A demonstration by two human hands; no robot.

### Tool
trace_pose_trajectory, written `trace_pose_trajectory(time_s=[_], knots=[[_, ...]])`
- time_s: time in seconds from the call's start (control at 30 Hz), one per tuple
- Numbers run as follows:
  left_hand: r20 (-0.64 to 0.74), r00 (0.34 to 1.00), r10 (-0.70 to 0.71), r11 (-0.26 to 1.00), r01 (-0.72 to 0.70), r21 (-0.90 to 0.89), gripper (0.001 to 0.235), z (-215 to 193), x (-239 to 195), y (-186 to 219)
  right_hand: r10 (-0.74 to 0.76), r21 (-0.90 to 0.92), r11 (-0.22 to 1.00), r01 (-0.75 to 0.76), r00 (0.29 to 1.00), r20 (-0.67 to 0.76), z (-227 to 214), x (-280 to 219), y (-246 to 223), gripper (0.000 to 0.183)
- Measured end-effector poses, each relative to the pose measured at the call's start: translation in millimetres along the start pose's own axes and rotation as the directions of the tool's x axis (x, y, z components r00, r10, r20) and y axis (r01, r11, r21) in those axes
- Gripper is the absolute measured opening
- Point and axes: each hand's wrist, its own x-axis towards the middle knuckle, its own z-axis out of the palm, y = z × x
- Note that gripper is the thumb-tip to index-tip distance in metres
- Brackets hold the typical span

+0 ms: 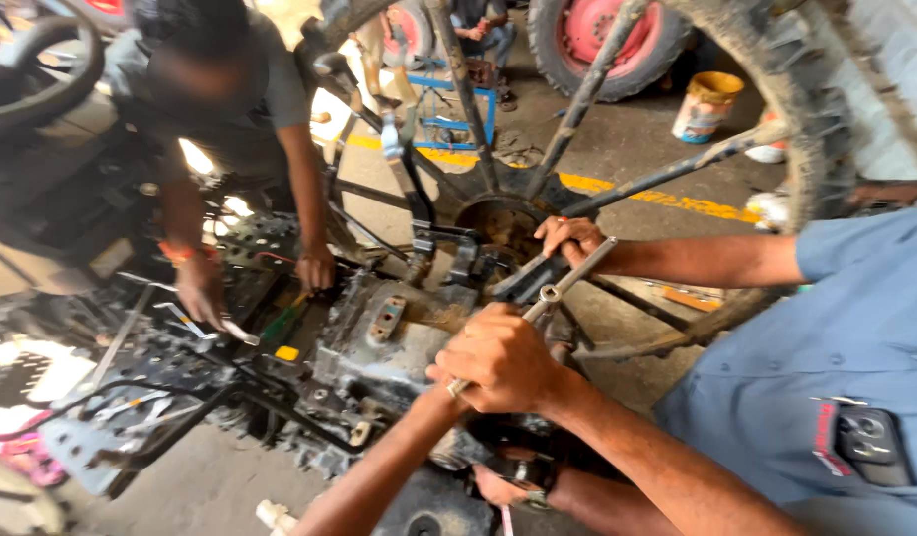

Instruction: The person works with others to repair a tractor engine by loosening and tightening bolts with a T-handle socket wrench and a spanner, then unboxing and handling new parts in plastic packaging.

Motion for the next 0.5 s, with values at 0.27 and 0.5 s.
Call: trace_pose_trajectory(time_s=[0.27, 0.5], knots=[[-0.006, 0.958, -0.285, 0.957, 0.284, -0.054, 0.028, 57.9, 57.4, -1.4, 0.193, -0.022, 0.980, -0.198, 0.971, -0.139, 18.7, -18.6, -27.2, 0.015], [-0.169, 0.866, -0.471, 0.877, 0.439, -0.196, 0.023, 69.3, 72.8, 1.3, 0.547, 0.396, 0.833, -0.387, 0.465, -0.696, -9.7, -89.1, -28.5, 0.008]])
